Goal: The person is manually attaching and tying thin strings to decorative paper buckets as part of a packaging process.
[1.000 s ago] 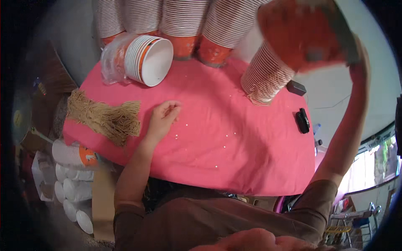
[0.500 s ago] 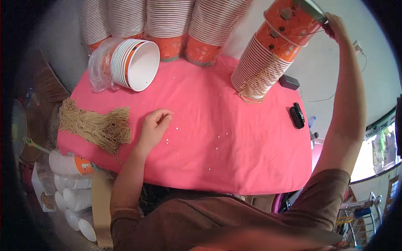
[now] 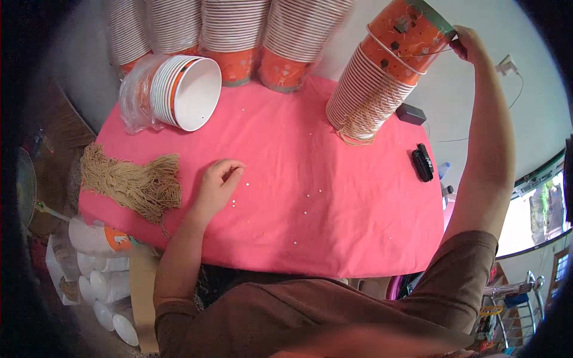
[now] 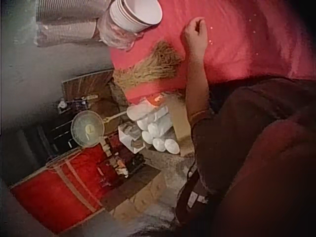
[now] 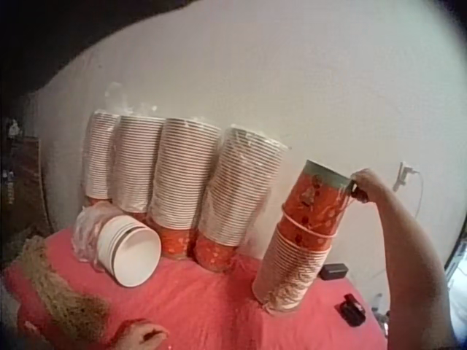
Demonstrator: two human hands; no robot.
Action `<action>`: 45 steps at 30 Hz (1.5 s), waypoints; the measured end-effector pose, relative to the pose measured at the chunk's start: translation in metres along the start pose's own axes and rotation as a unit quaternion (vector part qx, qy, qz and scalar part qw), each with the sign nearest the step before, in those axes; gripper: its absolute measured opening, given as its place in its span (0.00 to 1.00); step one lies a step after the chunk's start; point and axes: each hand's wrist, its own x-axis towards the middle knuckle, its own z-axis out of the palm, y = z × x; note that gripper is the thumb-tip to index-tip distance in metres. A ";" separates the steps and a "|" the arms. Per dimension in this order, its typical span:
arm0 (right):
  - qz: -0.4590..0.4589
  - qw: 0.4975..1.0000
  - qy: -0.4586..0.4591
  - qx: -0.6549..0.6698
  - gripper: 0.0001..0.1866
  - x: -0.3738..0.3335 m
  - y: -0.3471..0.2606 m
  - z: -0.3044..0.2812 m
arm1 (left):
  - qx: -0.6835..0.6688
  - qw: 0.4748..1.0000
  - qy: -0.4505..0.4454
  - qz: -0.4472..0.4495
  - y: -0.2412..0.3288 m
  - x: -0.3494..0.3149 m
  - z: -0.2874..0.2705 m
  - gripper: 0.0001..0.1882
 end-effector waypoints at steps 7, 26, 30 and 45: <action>0.004 1.000 0.022 -0.017 0.16 -0.013 0.000 0.028 | -0.011 1.000 0.007 0.003 -0.004 -0.001 -0.002 0.07; 0.006 1.000 -0.009 -0.026 0.13 0.005 0.027 0.019 | -0.017 1.000 -0.002 0.014 0.004 -0.001 0.001 0.06; 0.027 0.999 -0.014 -0.020 0.14 0.002 0.025 0.026 | -0.022 0.999 0.004 0.028 0.001 -0.002 0.000 0.06; 0.140 0.968 -0.041 0.202 0.40 -0.061 0.077 0.076 | -0.034 0.999 0.009 0.020 -0.002 -0.007 -0.005 0.06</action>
